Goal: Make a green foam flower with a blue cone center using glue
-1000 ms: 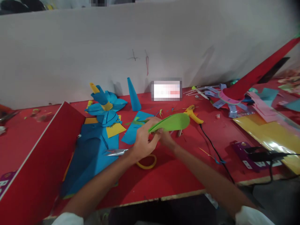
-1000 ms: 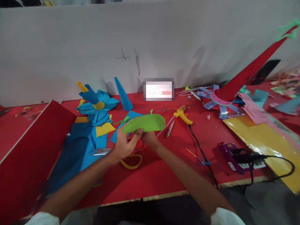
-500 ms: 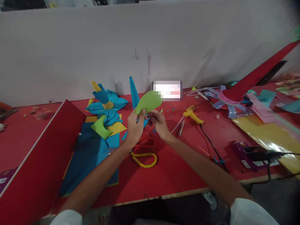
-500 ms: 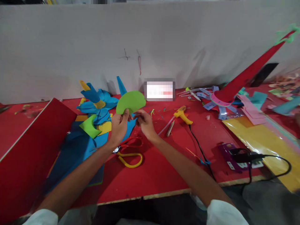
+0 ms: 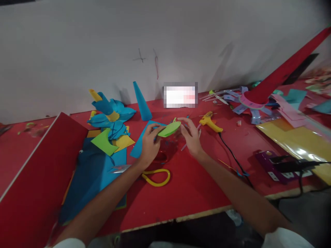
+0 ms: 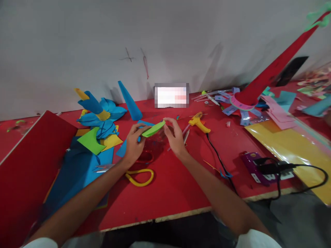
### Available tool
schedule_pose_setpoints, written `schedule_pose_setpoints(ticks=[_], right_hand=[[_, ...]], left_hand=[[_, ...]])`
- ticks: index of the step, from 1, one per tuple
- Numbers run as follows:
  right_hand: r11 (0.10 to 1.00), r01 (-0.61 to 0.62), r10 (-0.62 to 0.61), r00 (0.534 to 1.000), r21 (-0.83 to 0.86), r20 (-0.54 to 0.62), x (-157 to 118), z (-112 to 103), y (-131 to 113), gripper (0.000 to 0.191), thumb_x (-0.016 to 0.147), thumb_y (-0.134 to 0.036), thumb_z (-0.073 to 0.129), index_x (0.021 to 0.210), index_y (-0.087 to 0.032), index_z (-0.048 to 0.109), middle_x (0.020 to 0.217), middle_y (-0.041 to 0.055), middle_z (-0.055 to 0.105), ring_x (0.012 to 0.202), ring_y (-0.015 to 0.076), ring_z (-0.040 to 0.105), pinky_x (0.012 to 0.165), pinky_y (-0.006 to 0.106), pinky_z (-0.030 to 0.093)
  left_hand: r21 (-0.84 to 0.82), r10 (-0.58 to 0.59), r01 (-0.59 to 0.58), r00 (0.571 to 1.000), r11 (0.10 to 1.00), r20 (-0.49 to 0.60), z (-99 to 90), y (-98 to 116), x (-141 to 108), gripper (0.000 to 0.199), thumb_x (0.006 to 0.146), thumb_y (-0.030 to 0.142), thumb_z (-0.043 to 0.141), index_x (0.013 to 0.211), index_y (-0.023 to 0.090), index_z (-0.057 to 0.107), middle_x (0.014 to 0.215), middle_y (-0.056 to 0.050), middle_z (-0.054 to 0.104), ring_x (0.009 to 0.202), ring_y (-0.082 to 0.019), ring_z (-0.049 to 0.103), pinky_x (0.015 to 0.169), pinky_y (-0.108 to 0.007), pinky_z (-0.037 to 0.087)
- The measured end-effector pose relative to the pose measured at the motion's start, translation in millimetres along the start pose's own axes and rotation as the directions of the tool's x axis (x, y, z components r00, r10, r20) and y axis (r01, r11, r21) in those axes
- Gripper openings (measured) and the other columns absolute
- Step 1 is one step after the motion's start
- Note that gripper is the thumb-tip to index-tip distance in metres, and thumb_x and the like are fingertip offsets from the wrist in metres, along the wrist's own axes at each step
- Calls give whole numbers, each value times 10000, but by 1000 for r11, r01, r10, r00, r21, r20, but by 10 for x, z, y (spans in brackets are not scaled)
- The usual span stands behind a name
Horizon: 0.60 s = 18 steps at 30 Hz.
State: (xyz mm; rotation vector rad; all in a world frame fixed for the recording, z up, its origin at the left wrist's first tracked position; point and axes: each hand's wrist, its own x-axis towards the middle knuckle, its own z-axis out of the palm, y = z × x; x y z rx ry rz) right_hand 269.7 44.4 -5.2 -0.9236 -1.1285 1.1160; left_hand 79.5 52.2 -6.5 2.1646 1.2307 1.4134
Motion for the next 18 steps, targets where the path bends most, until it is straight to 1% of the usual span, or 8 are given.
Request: schedule_pose_setpoints(ticks=[3,6,7,9,11,13,15,18], right_hand=[[999,-45,45,999,-5,18,57,-67,39,416,953,-667,596,1081,-276,663,882,42,678,774,220,686,659,361,582],[998,-22,26,997,-56,69,77,-86,72,352,908,-582,694,1063,-266,677,952,49,709,863,220,696,735,356,588],[997,-6,11,997,-74,75,80,-87,83,329,889,-540,728,1058,-262,680,957,47,714,865,213,694,752,351,585],[996,12,-7,998,-89,60,88,-88,108,300,870,-476,755,1060,-258,676,920,33,708,802,192,685,733,338,577],[996,9,-5,999,-89,47,97,-94,132,328,865,-439,761,1121,-265,654,846,7,686,704,176,671,685,331,572],[994,14,-10,999,-108,40,107,-106,150,413,862,-429,770,1212,-276,613,803,-12,677,652,176,667,661,334,575],[988,33,-30,999,-148,23,115,-123,156,504,868,-453,771,1298,-284,568,803,-10,695,659,190,682,667,345,587],[968,85,-90,996,-235,-14,122,-150,151,616,885,-490,755,1410,-279,513,810,5,717,712,216,705,712,368,603]], left_hand=[[15,-23,23,1000,1000,17,15,-32,-2,470,846,-11,513,1176,219,755,1213,-89,660,1113,-212,652,1006,-381,553],[13,-59,58,998,998,27,12,-42,5,495,818,-26,491,1154,221,757,1201,-85,674,1117,-217,659,1027,-390,552],[7,-71,70,997,997,24,8,-41,9,502,802,-34,483,1137,217,760,1188,-82,681,1118,-217,662,1036,-388,550],[-14,-89,89,996,996,10,-3,-39,17,509,771,-48,469,1095,208,765,1161,-80,692,1121,-215,667,1047,-378,547],[-43,-93,93,996,995,-11,-12,-44,21,502,766,-49,462,1077,203,764,1174,-82,699,1142,-213,669,1070,-376,537],[-84,-98,95,995,992,-25,-13,-65,19,528,769,-53,437,1105,204,754,1240,-87,700,1208,-214,657,1108,-387,518],[-125,-130,127,991,984,-12,-4,-97,12,574,768,-58,409,1161,206,735,1325,-93,688,1287,-219,631,1118,-398,514],[-147,-200,206,978,967,56,23,-137,6,570,790,-33,430,1229,205,706,1403,-101,673,1340,-239,613,1091,-409,533]])
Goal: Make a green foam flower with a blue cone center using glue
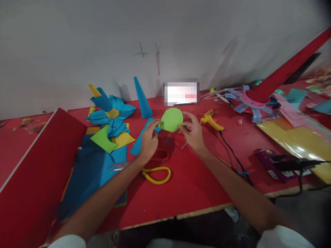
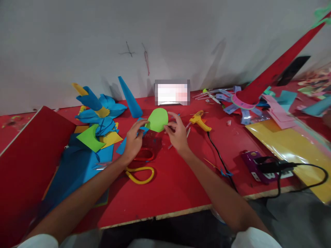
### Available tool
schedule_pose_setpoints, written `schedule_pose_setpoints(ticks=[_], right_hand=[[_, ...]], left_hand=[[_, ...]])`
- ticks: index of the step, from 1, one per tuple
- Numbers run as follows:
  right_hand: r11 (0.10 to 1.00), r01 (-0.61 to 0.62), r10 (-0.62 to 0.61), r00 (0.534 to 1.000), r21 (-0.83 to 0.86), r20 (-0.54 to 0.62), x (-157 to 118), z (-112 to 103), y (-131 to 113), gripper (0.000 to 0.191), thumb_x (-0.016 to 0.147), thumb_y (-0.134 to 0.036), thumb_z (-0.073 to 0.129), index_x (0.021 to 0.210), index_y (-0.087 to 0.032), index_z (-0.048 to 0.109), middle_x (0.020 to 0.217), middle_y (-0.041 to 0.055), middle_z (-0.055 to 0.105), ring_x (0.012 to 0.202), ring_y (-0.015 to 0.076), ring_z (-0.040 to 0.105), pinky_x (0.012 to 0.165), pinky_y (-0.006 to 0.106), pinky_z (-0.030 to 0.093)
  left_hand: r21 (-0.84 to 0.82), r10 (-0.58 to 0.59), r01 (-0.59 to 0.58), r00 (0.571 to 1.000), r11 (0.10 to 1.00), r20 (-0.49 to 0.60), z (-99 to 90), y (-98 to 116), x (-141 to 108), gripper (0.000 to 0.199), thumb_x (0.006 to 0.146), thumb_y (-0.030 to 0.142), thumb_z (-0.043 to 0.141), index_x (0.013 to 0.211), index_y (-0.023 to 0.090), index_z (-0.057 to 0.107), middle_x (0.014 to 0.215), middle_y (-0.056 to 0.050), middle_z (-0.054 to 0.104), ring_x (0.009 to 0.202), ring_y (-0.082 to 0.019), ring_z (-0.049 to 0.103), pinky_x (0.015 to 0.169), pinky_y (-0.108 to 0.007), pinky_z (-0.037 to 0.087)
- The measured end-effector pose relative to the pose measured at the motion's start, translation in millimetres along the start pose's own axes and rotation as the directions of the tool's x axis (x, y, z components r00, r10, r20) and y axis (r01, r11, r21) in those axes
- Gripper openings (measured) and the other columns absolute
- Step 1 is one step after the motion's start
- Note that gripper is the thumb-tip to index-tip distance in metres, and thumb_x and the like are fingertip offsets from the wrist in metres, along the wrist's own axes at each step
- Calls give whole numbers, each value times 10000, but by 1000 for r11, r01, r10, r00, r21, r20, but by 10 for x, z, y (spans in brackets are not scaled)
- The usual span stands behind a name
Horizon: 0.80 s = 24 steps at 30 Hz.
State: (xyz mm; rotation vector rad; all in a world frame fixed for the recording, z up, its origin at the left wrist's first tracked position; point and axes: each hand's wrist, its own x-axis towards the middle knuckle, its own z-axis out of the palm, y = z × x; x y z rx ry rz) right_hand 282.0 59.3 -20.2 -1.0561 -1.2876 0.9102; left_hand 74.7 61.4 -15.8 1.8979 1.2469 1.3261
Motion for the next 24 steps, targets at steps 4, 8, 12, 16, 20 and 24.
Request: schedule_pose_setpoints(ticks=[4,8,12,16,20,24], right_hand=[[993,34,-39,998,-111,-43,8,-21,8,611,873,-471,766,1400,-252,548,776,6,713,733,221,696,730,373,586],[987,48,-54,998,-152,-32,9,-7,28,330,847,-464,776,1048,-234,651,854,25,731,800,214,696,756,355,566],[983,53,-51,999,-173,12,-4,5,27,277,863,-467,756,868,-232,609,837,13,697,797,198,663,768,338,545],[982,25,-21,999,-189,27,-15,-1,6,319,867,-513,753,850,-237,593,803,5,662,787,202,643,764,337,529],[985,33,-26,999,-168,43,-20,4,-11,311,884,-513,736,859,-235,599,824,12,661,795,203,630,772,341,519],[984,39,-31,998,-175,45,-23,19,-17,275,902,-485,706,871,-238,589,822,8,646,788,197,612,758,332,505]], left_hand=[[-3,-46,46,996,999,71,34,24,7,476,876,97,538,1328,197,648,1385,-117,692,1282,-260,657,1056,-418,553],[-44,-47,53,989,998,137,51,82,13,498,874,190,622,1371,182,594,1376,-134,691,1248,-269,676,1031,-415,558],[-95,-44,60,987,994,156,56,87,20,518,868,245,665,1375,189,575,1397,-137,680,1279,-274,661,1090,-426,527],[-85,-55,68,987,994,151,52,72,22,460,900,302,656,1341,181,612,1334,-135,716,1193,-271,698,1040,-405,546],[-49,-83,87,993,995,79,41,51,18,293,948,322,598,1187,186,699,1127,-93,772,1075,-261,716,953,-365,549],[-70,-241,238,969,969,-55,53,-10,21,381,983,501,583,779,191,673,703,-26,671,737,-208,650,720,-312,511]])
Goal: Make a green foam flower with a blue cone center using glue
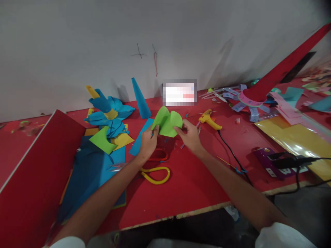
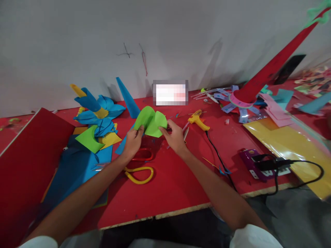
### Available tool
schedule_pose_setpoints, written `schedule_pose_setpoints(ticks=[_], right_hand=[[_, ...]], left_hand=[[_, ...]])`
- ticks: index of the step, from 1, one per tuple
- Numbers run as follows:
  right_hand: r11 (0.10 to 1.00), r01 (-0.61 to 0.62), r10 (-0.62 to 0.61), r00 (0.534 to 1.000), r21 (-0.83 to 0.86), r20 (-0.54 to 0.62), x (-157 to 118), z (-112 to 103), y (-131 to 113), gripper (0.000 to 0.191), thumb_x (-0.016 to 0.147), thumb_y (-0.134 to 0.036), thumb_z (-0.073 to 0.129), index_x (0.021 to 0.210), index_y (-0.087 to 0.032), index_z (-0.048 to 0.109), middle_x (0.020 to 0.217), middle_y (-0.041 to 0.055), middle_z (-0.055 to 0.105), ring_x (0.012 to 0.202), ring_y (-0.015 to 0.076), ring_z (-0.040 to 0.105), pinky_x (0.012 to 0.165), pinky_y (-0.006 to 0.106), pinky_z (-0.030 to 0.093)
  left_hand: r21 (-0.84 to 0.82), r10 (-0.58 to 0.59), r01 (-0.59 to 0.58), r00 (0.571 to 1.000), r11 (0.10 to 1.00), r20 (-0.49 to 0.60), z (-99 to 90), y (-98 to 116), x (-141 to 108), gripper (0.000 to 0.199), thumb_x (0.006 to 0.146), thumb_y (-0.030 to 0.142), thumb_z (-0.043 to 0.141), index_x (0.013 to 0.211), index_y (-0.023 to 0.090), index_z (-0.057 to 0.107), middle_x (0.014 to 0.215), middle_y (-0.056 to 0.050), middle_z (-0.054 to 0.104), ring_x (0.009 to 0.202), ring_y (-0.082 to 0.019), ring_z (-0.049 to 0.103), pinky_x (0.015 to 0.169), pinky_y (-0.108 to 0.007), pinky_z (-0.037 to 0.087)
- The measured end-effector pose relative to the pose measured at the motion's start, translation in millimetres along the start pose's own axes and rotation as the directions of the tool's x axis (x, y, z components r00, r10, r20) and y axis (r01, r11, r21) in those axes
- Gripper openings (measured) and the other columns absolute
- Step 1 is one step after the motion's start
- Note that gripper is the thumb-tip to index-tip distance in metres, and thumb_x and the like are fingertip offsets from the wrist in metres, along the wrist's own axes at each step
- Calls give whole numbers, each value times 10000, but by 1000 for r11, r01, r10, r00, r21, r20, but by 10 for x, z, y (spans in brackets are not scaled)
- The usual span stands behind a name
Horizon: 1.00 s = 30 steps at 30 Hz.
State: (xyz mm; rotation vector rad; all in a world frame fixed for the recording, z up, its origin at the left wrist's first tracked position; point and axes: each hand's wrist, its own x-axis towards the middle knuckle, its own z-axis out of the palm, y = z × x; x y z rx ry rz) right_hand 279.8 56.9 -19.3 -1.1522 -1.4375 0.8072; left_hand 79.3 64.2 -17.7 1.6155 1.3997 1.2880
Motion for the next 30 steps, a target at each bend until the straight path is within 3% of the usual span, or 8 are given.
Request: schedule_pose_setpoints(ticks=[3,7,14,19,21,24,27,30], right_hand=[[1000,0,0,1000,-5,-7,11,-2,31,208,918,-430,659,892,-242,574,839,10,640,801,204,617,764,336,498],[996,-29,26,999,-87,-40,37,-18,116,145,896,-363,628,873,-245,547,827,12,644,804,216,627,756,347,488],[995,-79,80,997,-59,9,32,7,152,216,851,-344,655,1031,-244,589,923,32,730,864,237,697,796,378,528],[992,-122,119,989,31,88,35,-10,75,379,894,-426,679,1220,-254,591,676,-38,641,649,205,639,689,351,504],[995,-86,83,994,42,70,44,-29,31,334,934,-532,646,1120,-254,651,712,-7,661,693,209,643,696,350,504],[995,-63,60,998,73,34,49,-40,-25,527,946,-739,530,888,-243,699,848,52,711,822,234,658,750,367,525],[971,-174,164,984,163,71,43,-28,-47,640,895,-841,499,778,-243,693,817,58,700,811,238,653,737,366,528],[928,-258,237,965,268,109,44,-28,-63,577,832,-800,628,746,-232,681,785,44,679,771,214,631,693,332,507]], left_hand=[[-198,-124,105,988,975,-88,38,-52,5,374,916,552,676,773,206,670,696,-9,663,782,-213,667,714,-303,521],[-408,-227,170,969,897,-95,82,-72,-18,328,845,528,764,929,213,727,960,-46,779,1001,-251,725,874,-365,574],[-471,-239,166,966,866,-97,71,-70,2,383,839,510,777,1039,190,713,1128,-90,785,1038,-237,739,926,-381,595],[-499,-243,120,952,858,-188,38,-103,29,401,911,485,716,1206,221,652,1352,-107,714,1261,-236,677,1049,-392,567],[-498,-243,114,949,860,-202,27,-87,22,415,922,482,708,1226,206,652,1351,-122,714,1241,-239,685,1049,-390,568],[-457,-196,99,966,884,-168,24,-28,-1,451,918,511,709,1225,183,673,1296,-128,739,1150,-241,712,993,-371,586],[-401,-135,77,984,913,-118,39,28,-23,450,901,517,722,1189,172,703,1233,-121,764,1091,-246,725,944,-359,593],[-378,-114,98,993,921,-21,56,42,-32,435,864,492,764,1150,167,722,1201,-123,777,1078,-261,732,924,-370,594]])
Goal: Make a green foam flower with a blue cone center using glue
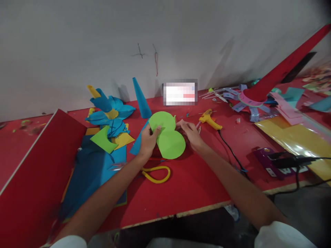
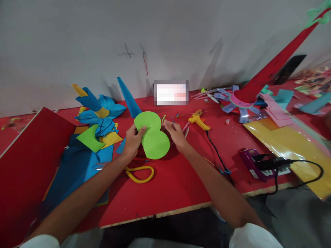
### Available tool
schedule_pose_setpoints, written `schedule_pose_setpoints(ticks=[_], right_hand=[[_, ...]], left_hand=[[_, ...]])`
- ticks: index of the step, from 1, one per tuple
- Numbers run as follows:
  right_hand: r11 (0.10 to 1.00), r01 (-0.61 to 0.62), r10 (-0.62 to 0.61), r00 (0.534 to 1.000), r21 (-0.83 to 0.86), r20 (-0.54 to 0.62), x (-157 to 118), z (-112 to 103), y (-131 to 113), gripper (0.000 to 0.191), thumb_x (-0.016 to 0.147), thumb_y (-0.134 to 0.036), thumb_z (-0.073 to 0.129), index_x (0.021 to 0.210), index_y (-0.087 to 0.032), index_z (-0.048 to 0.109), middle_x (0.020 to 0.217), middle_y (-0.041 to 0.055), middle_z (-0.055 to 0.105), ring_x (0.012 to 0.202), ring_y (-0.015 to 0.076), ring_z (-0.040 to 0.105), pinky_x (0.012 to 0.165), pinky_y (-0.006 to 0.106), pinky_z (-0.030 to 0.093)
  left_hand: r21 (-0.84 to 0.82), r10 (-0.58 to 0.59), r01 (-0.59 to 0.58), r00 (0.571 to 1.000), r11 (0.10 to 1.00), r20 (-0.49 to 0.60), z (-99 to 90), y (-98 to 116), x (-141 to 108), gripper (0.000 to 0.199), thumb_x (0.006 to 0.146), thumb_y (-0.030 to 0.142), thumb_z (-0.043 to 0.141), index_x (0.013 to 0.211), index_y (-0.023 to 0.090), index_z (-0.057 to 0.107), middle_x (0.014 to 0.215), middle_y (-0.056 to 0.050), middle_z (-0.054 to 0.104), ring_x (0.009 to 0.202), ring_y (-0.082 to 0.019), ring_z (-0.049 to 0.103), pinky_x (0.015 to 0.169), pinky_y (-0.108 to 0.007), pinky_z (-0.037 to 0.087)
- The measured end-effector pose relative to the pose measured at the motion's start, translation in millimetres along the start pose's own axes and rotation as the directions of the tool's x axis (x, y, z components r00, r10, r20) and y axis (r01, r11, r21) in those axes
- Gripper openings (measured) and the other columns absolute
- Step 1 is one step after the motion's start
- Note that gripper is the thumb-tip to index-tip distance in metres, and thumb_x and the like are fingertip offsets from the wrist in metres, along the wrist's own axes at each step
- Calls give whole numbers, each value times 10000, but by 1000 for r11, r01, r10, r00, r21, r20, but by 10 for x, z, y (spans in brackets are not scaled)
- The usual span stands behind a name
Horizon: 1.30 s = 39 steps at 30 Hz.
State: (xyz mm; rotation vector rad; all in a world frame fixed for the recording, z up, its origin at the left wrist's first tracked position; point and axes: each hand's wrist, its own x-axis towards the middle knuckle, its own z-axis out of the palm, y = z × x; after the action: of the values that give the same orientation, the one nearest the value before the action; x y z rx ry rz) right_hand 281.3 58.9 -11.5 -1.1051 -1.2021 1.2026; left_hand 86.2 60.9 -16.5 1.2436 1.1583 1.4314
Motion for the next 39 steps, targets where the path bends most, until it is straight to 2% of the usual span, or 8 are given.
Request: schedule_pose_setpoints(ticks=[6,11,15,19,25,29,33,39], right_hand=[[994,-104,99,979,20,176,-3,-44,-106,402,689,-580,838,758,-208,701,689,-8,621,615,138,522,528,246,395],[981,-186,192,940,-49,283,-16,-54,-90,381,692,-545,841,788,-208,692,555,-65,511,466,89,407,407,211,249],[989,-139,145,968,-46,202,-2,-42,-40,375,693,-533,840,778,-209,670,566,-67,501,459,86,397,394,222,253],[996,-84,86,991,-18,105,29,-51,2,362,722,-536,823,793,-212,677,592,-55,521,472,95,423,403,234,308],[998,-69,69,985,-2,156,29,-23,32,428,703,-582,851,841,-198,722,701,-18,627,540,107,500,468,251,409],[997,-81,79,982,5,171,23,-7,39,446,687,-600,867,793,-193,717,644,-18,613,532,113,508,486,262,428],[998,-54,51,993,23,103,42,-20,56,451,657,-602,890,746,-202,702,620,-24,607,519,116,516,478,264,428],[999,-9,8,1000,40,24,58,-17,37,432,643,-577,910,728,-210,700,610,-27,596,495,112,501,456,269,422]], left_hand=[[-24,-43,43,999,999,-27,-15,-19,8,430,861,494,769,1140,173,709,1195,-113,773,1069,-248,725,921,-360,585],[-16,-33,32,997,999,-71,-21,-5,5,405,882,563,731,1025,188,673,958,-54,748,849,-181,688,736,-273,563],[-26,-53,50,992,998,-114,-14,-6,4,433,895,607,700,1084,222,638,943,-30,706,837,-163,661,727,-255,543],[-5,-41,41,999,999,-13,-12,5,-5,416,898,632,682,926,220,632,832,4,606,774,-147,577,694,-242,486],[41,-78,77,997,996,11,-17,10,-10,450,916,628,642,781,216,523,715,27,445,662,-137,441,612,-248,385],[69,-24,23,1000,997,0,-24,-28,11,368,934,547,648,840,211,529,765,25,460,695,-131,463,642,-244,400],[143,111,-101,991,985,-69,-38,-47,30,378,826,417,779,1024,224,521,950,5,552,785,-126,546,695,-237,451],[303,125,-140,990,943,66,-55,-65,24,229,865,370,722,918,212,566,977,-33,600,901,-168,602,752,-269,481]])
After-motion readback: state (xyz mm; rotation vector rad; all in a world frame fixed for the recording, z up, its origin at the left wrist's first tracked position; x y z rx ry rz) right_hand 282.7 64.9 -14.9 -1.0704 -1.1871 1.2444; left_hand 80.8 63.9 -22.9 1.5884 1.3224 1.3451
